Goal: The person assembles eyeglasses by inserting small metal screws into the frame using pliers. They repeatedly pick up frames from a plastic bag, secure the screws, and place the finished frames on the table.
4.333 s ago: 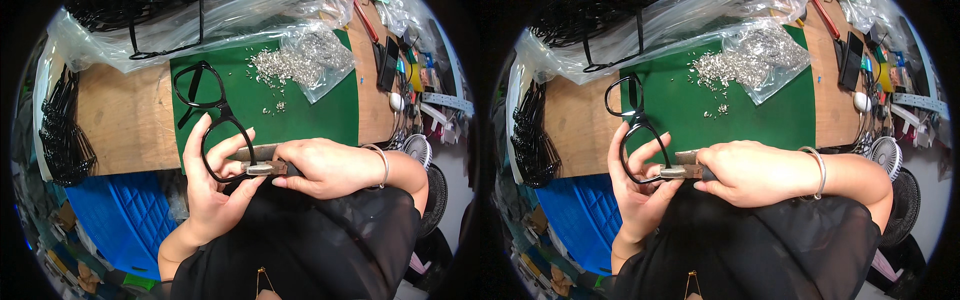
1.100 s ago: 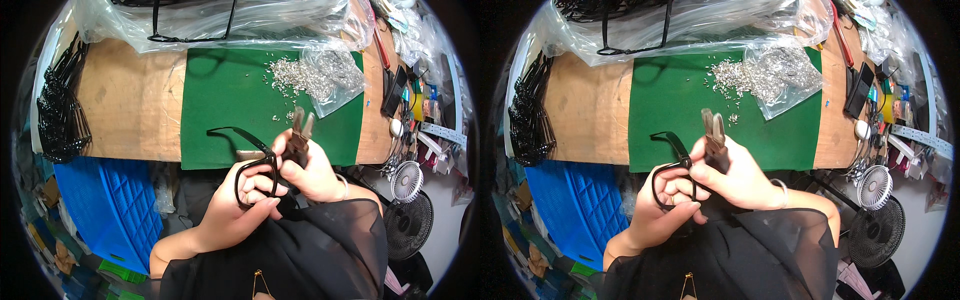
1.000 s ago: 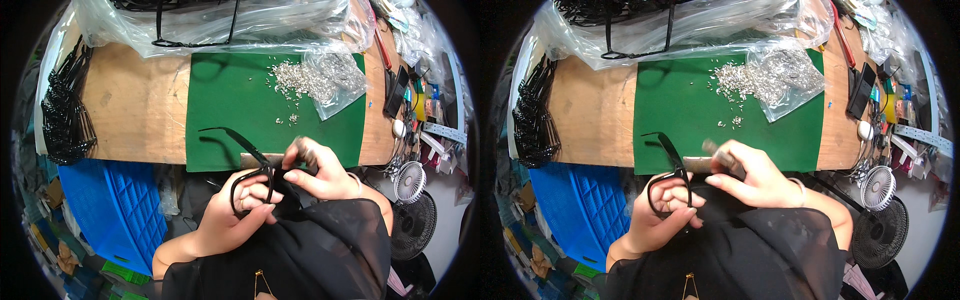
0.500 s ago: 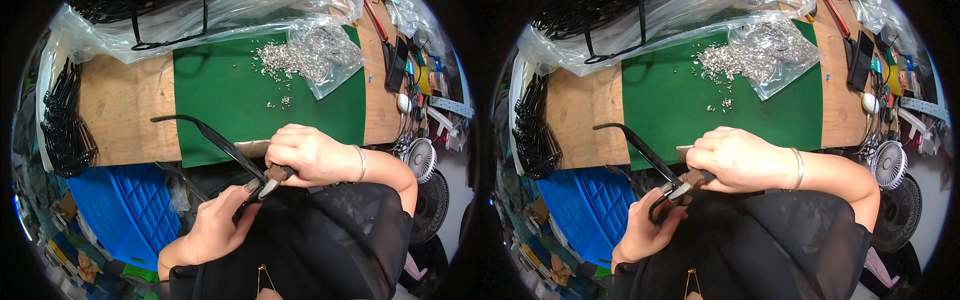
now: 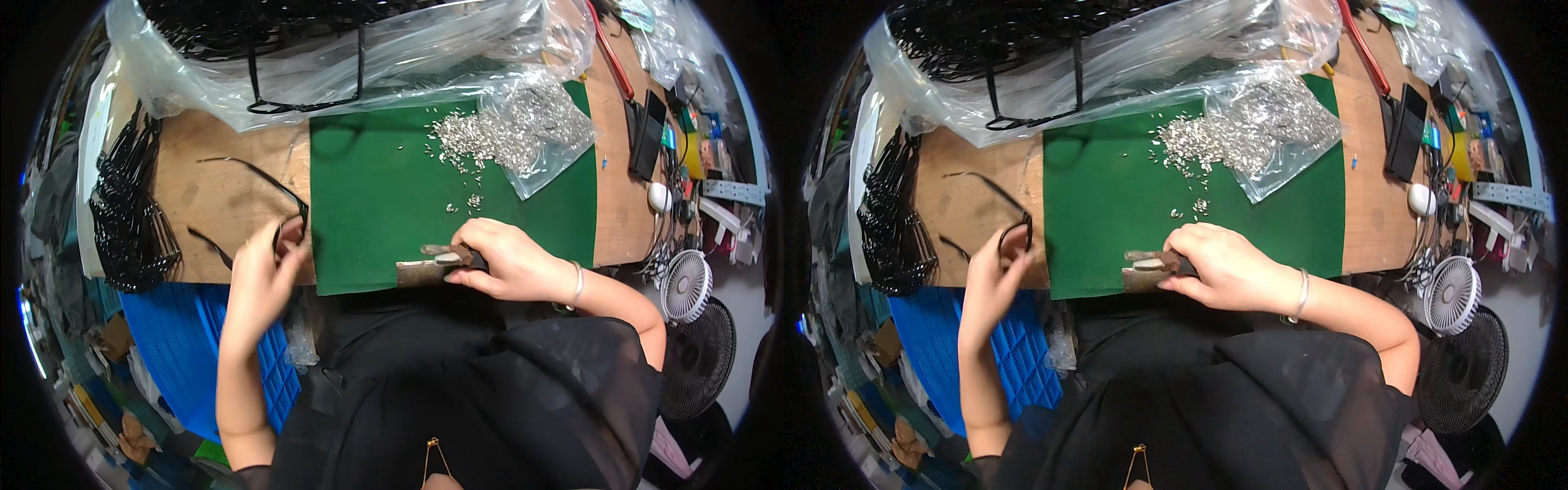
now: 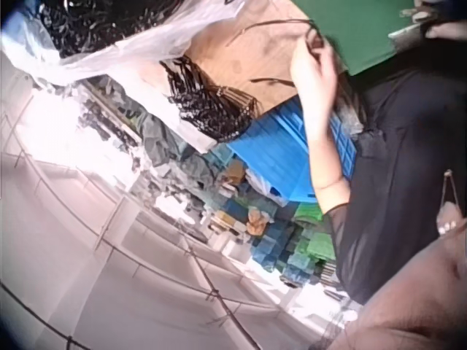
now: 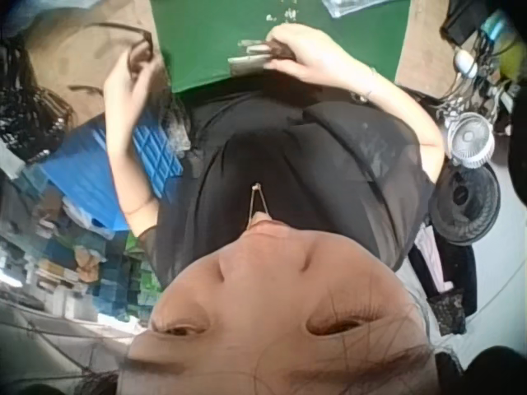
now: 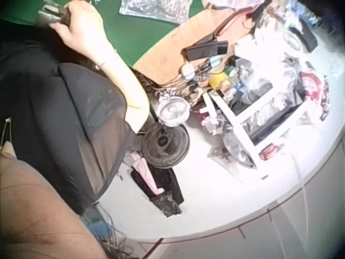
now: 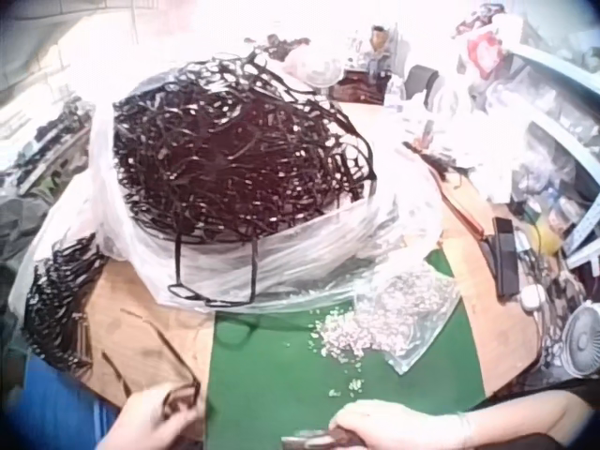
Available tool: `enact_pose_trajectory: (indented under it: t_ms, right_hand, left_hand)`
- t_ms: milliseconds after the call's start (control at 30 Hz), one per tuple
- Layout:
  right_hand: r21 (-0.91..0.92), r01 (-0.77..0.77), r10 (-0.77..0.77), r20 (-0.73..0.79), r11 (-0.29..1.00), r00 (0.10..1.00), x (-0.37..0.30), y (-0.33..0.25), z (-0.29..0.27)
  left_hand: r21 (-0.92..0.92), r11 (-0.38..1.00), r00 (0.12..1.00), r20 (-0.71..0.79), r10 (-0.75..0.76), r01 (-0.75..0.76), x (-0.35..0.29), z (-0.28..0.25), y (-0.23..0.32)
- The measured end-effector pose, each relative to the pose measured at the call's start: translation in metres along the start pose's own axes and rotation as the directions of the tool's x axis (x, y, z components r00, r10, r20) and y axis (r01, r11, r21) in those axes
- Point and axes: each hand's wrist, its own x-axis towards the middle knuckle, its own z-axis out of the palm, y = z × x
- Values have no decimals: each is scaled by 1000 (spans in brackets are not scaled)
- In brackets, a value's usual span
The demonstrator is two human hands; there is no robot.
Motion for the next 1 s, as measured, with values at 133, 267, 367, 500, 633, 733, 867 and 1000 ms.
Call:
enact_pose_trajectory:
  t_ms: [133,267,367,500,633,733,867,1000]
  right_hand:
    - [11,118,-117,-49,993,992,7,11,16]
    - [21,-24,26,-109,999,994,0,14,17]
    - [-3,26,-27,-76,1000,997,5,6,17]
    - [-24,-20,18,-71,1000,997,-12,9,11]
    - [-49,-174,165,-155,983,974,-31,18,2]
    - [-59,-240,218,-252,969,943,-17,11,-12]
    - [-262,-246,141,-365,933,920,4,47,7]
    - [-289,-229,109,-377,930,920,5,50,14]
  left_hand:
    - [136,990,998,59,-38,30,17,-10,-53]
    - [28,988,982,-103,156,-154,54,-32,-23]
    - [696,643,697,-287,657,-320,104,-35,-8]
    - [563,733,781,-227,582,-383,94,-20,6]
    - [-91,827,795,-351,495,-555,45,-15,48]
    - [-659,682,948,-241,207,-317,-6,-11,51]
    - [-902,402,987,-128,95,-156,-40,27,69]
    - [-883,462,996,-91,-11,-76,-51,56,70]
